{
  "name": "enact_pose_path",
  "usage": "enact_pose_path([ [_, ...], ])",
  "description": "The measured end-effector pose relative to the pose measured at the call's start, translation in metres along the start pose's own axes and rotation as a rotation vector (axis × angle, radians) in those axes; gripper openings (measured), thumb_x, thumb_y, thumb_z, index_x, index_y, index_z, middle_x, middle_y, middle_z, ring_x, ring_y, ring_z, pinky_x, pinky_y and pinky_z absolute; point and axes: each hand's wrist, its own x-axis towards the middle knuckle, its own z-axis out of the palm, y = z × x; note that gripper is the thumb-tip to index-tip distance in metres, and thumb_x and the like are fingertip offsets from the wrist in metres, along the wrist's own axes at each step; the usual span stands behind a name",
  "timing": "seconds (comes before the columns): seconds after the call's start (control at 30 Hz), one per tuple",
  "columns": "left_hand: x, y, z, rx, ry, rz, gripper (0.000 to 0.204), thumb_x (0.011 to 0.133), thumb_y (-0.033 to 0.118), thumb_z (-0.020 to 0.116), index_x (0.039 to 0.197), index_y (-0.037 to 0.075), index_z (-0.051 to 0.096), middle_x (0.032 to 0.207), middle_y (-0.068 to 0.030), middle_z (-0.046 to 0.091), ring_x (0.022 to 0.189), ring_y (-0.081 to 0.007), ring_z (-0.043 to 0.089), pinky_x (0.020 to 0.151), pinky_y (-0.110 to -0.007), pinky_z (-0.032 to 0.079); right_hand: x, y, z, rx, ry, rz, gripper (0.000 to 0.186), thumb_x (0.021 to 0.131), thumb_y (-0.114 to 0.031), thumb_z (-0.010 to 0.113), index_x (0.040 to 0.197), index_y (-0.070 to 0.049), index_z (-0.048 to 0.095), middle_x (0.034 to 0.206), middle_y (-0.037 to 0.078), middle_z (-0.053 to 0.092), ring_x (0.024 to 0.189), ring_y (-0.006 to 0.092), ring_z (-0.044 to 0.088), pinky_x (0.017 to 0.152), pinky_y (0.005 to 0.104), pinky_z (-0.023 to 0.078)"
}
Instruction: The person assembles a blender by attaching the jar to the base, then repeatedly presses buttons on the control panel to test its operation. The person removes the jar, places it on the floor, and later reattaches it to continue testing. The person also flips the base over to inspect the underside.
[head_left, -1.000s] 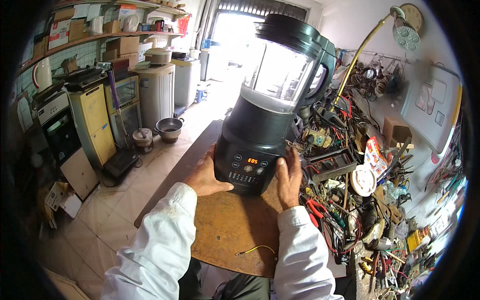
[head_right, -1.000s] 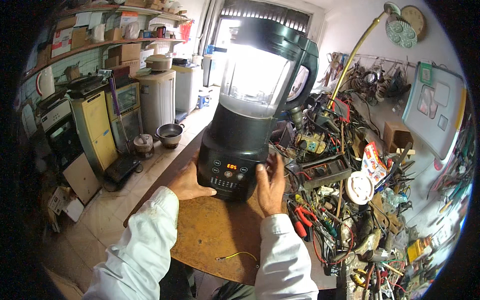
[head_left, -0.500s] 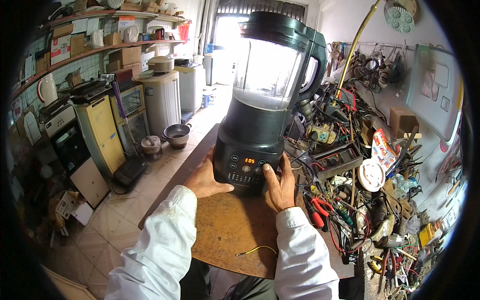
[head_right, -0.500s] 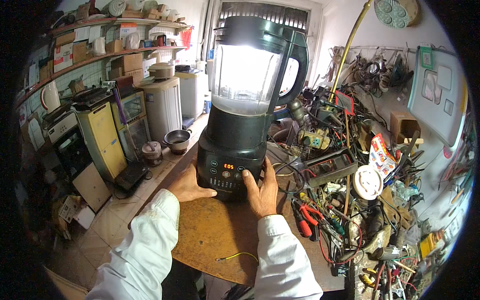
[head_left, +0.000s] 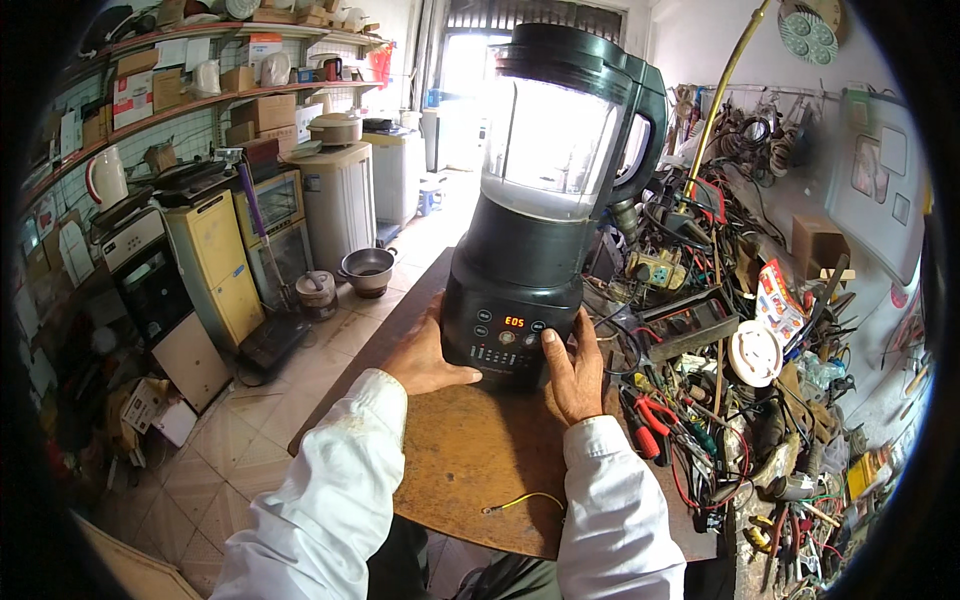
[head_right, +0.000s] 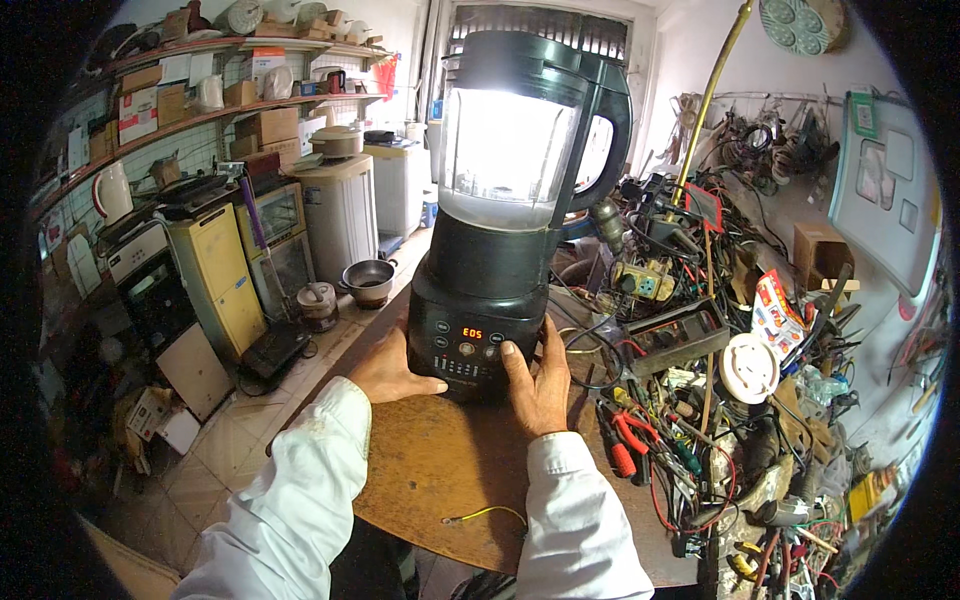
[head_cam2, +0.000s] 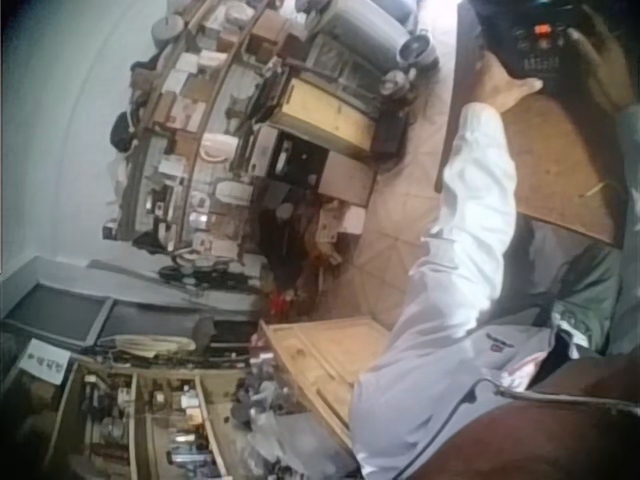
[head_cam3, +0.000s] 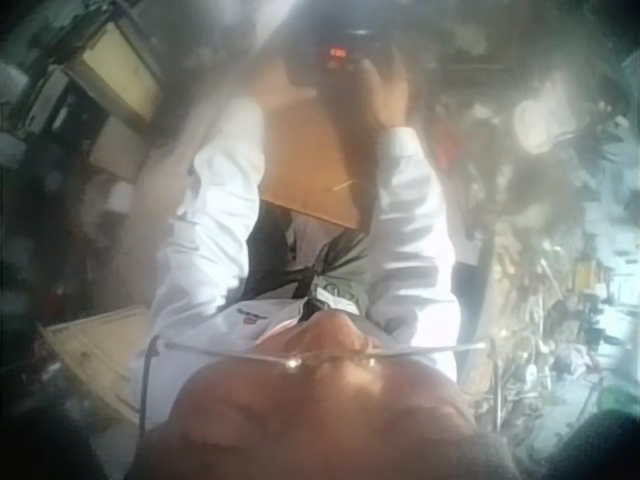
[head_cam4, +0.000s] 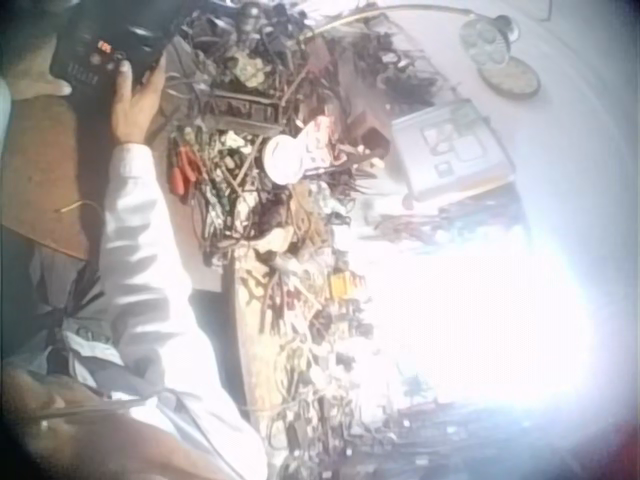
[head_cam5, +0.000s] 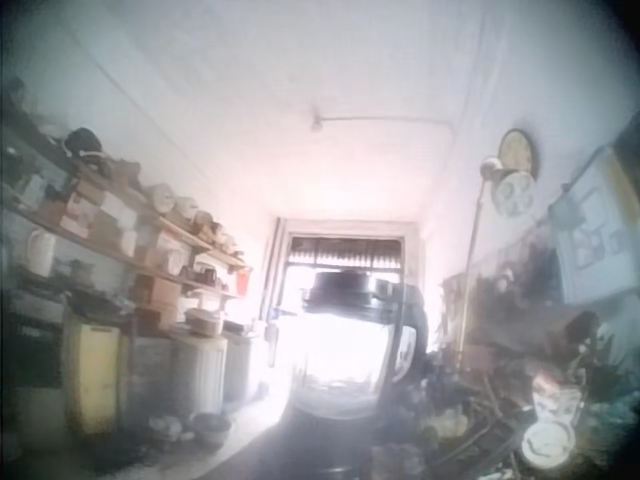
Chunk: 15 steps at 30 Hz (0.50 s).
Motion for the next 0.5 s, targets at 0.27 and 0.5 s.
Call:
enact_pose_path([
  [0.27,-0.001,0.001,-0.001,-0.032,0.023,0.094,0.136,0.068,0.033,0.097,0.168,0.0,0.011,0.17,-0.0263,0.03,0.159,-0.0385,0.031,0.132,-0.043,0.027,0.0,0.001,-0.001,-0.021,-0.007,-0.02,0.08,0.101,-0.033,0.076,0.16,0.007,0.038,0.15,0.026,0.057,0.134,0.0309,0.061,0.111,0.0417,0.052],
  [0.5,-0.002,0.002,-0.002,-0.051,0.022,0.093,0.135,0.068,0.03,0.098,0.167,-0.001,0.012,0.167,-0.0278,0.033,0.157,-0.04,0.034,0.131,-0.044,0.029,-0.001,0.02,-0.006,-0.1,-0.012,-0.035,0.087,0.096,-0.035,0.08,0.16,0.006,0.038,0.153,0.026,0.054,0.139,0.0345,0.058,0.113,0.0439,0.05],
])
